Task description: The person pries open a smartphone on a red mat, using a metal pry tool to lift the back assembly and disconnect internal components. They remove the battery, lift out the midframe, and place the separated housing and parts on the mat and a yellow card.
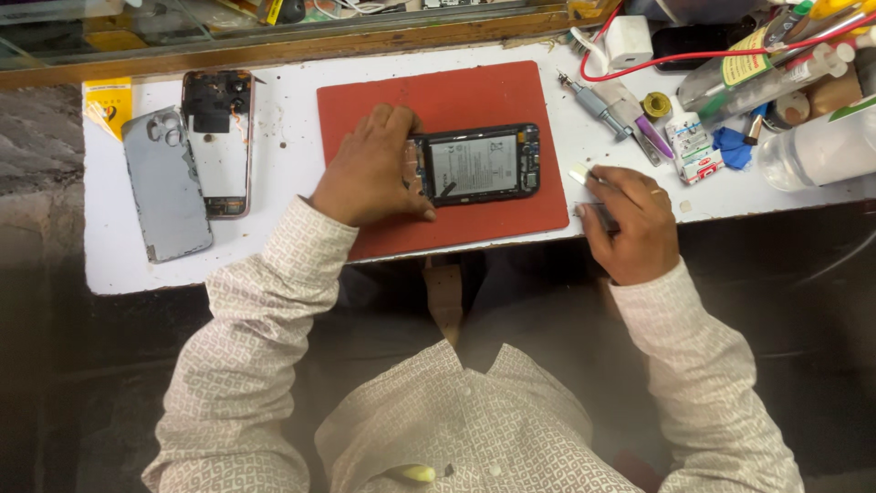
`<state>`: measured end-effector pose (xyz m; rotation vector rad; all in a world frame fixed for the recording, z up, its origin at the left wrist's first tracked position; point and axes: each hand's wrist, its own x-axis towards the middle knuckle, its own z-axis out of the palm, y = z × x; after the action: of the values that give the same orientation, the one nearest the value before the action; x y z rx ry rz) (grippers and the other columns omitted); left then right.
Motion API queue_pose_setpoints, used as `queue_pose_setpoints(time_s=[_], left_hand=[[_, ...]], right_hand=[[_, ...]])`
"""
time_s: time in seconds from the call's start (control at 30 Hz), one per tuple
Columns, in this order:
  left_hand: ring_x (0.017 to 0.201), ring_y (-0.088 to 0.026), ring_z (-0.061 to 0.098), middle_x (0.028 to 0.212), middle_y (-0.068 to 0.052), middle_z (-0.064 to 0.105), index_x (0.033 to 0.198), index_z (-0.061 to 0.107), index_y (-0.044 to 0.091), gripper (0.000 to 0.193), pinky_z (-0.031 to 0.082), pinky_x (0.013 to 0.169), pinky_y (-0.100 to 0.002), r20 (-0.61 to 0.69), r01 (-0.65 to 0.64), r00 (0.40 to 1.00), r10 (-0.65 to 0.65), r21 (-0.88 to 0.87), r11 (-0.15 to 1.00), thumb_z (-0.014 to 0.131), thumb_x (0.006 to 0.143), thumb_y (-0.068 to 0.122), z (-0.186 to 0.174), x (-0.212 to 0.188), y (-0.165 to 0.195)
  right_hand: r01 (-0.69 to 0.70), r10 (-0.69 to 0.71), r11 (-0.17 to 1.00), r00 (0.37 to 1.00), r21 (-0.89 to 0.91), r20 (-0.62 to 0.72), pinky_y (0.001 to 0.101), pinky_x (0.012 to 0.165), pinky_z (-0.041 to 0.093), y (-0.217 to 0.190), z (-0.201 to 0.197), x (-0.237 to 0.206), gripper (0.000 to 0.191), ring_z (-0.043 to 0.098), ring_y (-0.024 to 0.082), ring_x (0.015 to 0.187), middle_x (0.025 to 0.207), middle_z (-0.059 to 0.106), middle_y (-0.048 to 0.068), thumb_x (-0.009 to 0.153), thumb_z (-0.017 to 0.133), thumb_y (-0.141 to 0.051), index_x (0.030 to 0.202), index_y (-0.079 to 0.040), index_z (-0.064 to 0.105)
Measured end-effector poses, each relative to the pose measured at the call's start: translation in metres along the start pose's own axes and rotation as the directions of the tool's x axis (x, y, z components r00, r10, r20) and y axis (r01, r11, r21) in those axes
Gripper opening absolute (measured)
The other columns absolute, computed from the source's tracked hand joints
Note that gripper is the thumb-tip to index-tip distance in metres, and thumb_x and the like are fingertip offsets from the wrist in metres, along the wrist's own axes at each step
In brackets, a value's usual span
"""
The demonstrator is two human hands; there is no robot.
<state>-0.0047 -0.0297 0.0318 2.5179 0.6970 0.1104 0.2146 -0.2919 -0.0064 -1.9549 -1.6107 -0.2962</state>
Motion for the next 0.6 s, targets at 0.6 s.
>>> queue_pose_setpoints(time_s=[0.6], left_hand=[[0.12,-0.016,0.062,0.129,-0.006,0.052,0.147,0.04,0.011,0.082,0.057,0.106,-0.032,-0.054,-0.129,0.985,0.161,-0.852,0.508,0.073,0.078,-0.019,0.024,-0.004,-0.032]], right_hand=[[0.111,-0.102,0.982,0.993,0.152,-0.067,0.0395,0.103,0.057,0.011,-0.003,-0.028,0.018,0.072,0.028,0.111,0.108,0.073,0.009,0.083,0.083,0.002,0.098,0.0,0.073]])
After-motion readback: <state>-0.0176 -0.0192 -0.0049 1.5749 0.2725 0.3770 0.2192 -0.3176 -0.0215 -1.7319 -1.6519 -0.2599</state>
